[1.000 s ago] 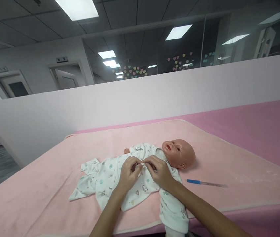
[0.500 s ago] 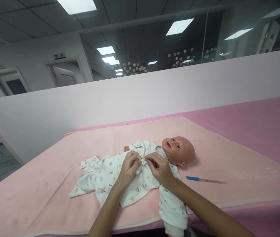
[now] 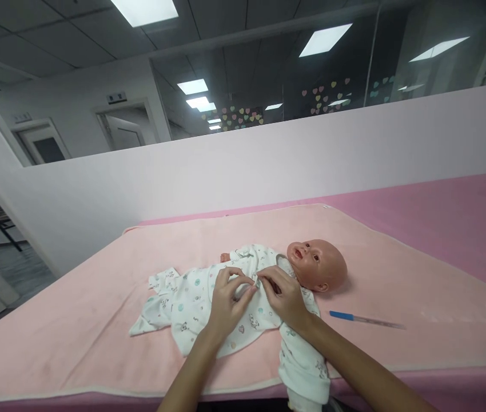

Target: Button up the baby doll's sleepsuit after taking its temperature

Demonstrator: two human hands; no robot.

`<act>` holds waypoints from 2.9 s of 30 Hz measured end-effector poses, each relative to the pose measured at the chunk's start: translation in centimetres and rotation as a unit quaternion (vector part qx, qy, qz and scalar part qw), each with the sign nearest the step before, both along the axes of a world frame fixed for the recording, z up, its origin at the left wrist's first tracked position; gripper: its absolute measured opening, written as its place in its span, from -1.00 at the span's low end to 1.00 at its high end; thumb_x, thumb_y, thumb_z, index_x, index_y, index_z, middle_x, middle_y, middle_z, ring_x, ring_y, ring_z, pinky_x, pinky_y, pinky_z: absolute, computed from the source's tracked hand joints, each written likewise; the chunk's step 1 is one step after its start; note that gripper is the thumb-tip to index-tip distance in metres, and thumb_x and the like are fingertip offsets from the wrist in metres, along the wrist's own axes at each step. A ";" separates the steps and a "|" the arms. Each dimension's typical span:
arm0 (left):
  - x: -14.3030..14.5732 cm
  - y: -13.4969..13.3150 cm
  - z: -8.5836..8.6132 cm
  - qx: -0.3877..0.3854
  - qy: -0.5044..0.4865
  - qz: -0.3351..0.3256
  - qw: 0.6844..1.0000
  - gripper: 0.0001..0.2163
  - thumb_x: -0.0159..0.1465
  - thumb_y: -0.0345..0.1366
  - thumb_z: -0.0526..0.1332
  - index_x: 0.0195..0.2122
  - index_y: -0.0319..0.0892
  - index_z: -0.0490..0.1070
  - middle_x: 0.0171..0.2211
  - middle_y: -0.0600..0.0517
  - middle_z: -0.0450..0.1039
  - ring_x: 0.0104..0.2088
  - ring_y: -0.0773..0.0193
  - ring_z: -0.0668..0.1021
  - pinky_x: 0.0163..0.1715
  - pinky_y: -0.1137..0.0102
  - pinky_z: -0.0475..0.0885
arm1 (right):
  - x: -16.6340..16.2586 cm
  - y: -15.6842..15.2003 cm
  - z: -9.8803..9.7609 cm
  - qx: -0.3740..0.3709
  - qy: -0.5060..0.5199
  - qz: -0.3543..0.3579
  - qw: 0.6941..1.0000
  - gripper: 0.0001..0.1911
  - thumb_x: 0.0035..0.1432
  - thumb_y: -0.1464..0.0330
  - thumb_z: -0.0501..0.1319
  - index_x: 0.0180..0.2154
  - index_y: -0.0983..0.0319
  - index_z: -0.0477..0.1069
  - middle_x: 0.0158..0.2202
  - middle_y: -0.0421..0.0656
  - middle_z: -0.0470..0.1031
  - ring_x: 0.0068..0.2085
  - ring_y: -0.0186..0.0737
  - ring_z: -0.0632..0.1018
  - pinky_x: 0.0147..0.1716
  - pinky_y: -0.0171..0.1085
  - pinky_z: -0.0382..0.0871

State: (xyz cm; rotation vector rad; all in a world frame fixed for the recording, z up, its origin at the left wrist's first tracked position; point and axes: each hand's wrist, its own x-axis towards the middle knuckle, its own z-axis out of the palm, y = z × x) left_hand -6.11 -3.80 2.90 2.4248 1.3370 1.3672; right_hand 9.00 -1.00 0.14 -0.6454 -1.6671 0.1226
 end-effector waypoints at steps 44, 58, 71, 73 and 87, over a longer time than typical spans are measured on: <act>-2.3 -1.4 -1.9 0.076 0.123 0.122 0.982 -0.88 0.18 -0.29 0.11 -0.29 -0.12 0.40 -0.21 -0.02 0.38 -0.20 0.20 0.40 -0.18 0.27 0.23 | -2.1 -1.5 0.8 -0.023 -0.160 -0.040 0.986 -0.84 0.08 0.51 0.06 -0.38 0.21 0.38 -0.44 -0.18 0.42 -0.41 -0.32 0.44 -0.46 -0.37 0.27; -2.7 -1.5 -1.8 -0.026 0.031 0.081 0.996 -0.96 0.12 -0.35 0.16 -0.38 -0.12 0.35 -0.29 0.03 0.39 -0.24 0.22 0.40 -0.23 0.31 0.26 | -2.1 -1.4 0.5 -0.014 -0.173 -0.036 0.984 -0.83 0.12 0.48 0.05 -0.37 0.20 0.39 -0.44 -0.19 0.44 -0.42 -0.34 0.44 -0.48 -0.38 0.25; -2.9 -2.1 -1.7 -0.056 0.010 0.057 0.997 -0.85 0.23 -0.30 0.06 -0.21 -0.09 0.37 -0.30 0.05 0.44 -0.25 0.24 0.42 -0.21 0.30 0.25 | -2.3 -1.1 0.0 -0.017 -0.182 -0.055 0.982 -0.84 0.14 0.46 0.05 -0.35 0.19 0.39 -0.42 -0.20 0.45 -0.40 -0.33 0.46 -0.46 -0.37 0.25; -2.9 -2.2 -1.7 -0.061 0.019 0.067 0.996 -0.83 0.25 -0.29 0.04 -0.21 -0.08 0.38 -0.27 0.03 0.43 -0.22 0.23 0.41 -0.19 0.29 0.25 | -2.3 -1.1 0.0 -0.021 -0.182 -0.052 0.982 -0.84 0.14 0.47 0.06 -0.35 0.19 0.39 -0.42 -0.20 0.45 -0.38 -0.33 0.46 -0.44 -0.37 0.26; -2.3 -2.7 -1.9 -0.087 -0.033 0.114 0.989 -0.81 0.24 -0.16 0.01 -0.34 -0.09 0.34 -0.19 0.02 0.33 -0.13 0.17 0.37 -0.11 0.23 0.25 | -2.1 -1.3 0.1 -0.076 -0.202 -0.032 0.976 -0.80 0.18 0.44 0.01 -0.31 0.17 0.40 -0.38 -0.20 0.46 -0.38 -0.30 0.48 -0.45 -0.36 0.27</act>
